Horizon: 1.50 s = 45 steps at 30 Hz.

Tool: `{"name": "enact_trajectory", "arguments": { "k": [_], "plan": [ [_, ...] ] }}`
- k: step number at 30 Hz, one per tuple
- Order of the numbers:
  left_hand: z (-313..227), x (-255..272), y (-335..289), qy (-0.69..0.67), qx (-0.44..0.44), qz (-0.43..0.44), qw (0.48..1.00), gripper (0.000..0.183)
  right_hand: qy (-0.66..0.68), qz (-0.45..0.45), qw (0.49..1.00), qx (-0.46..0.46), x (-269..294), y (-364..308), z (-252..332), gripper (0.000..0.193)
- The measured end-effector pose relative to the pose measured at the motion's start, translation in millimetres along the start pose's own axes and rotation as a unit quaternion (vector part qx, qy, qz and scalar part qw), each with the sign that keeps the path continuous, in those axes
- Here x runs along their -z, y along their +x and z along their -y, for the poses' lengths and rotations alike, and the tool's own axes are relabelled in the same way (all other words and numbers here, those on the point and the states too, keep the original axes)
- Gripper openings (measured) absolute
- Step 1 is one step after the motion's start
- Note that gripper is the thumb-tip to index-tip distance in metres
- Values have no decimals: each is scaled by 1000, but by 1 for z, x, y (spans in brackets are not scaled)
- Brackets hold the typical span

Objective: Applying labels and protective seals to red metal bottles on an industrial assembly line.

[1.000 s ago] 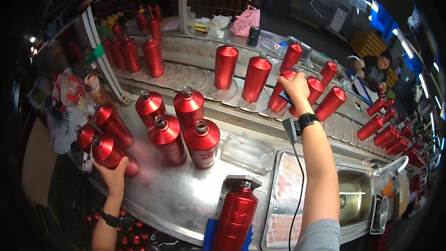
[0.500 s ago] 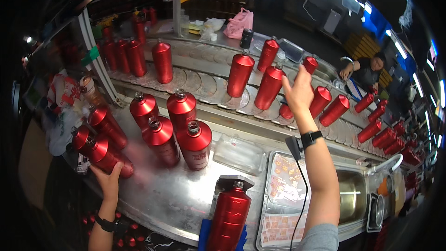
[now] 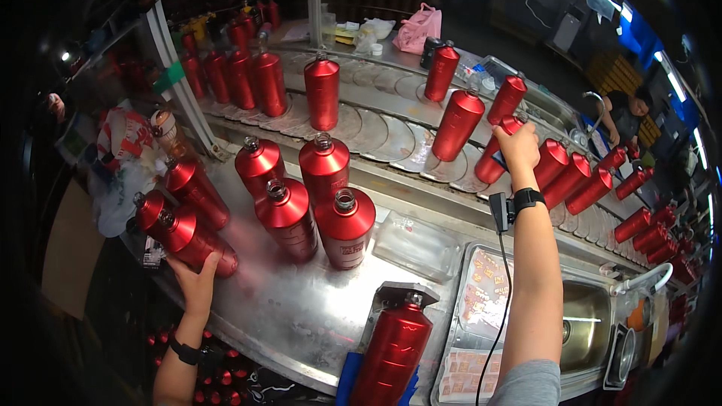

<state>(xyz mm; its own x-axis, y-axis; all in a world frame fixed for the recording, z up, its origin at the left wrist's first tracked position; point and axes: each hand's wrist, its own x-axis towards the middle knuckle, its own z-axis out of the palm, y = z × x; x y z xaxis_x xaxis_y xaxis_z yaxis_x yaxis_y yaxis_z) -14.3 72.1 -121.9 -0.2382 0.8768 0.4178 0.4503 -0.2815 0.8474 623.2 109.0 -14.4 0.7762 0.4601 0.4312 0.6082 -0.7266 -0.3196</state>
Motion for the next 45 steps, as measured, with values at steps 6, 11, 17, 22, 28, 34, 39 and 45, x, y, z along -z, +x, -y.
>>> {"name": "enact_trajectory", "arguments": {
  "k": [6,11,17,22,28,34,39,45],
  "plan": [
    [5,-5,2,-4,2,20,1000,93,-20,0,1000,-22,11,13,-37,83],
    [14,3,1,8,16,10,1000,93,-25,-17,998,-46,22,7,-45,93],
    [10,-3,3,-15,-3,7,1000,91,64,-129,978,150,14,-16,-32,88],
    [6,-1,-1,24,14,16,999,91,24,42,998,-45,6,14,-5,99],
    [4,-4,0,10,8,25,1000,94,17,-4,996,-82,-6,24,-36,88],
    [10,-1,1,32,-16,13,999,94,6,-6,999,-46,5,18,-49,82],
    [2,-6,3,26,-9,19,999,92,-5,20,999,-45,15,24,-62,89],
    [-5,3,5,21,16,22,999,88,-15,-182,981,63,29,4,-44,88]
  ]
}}
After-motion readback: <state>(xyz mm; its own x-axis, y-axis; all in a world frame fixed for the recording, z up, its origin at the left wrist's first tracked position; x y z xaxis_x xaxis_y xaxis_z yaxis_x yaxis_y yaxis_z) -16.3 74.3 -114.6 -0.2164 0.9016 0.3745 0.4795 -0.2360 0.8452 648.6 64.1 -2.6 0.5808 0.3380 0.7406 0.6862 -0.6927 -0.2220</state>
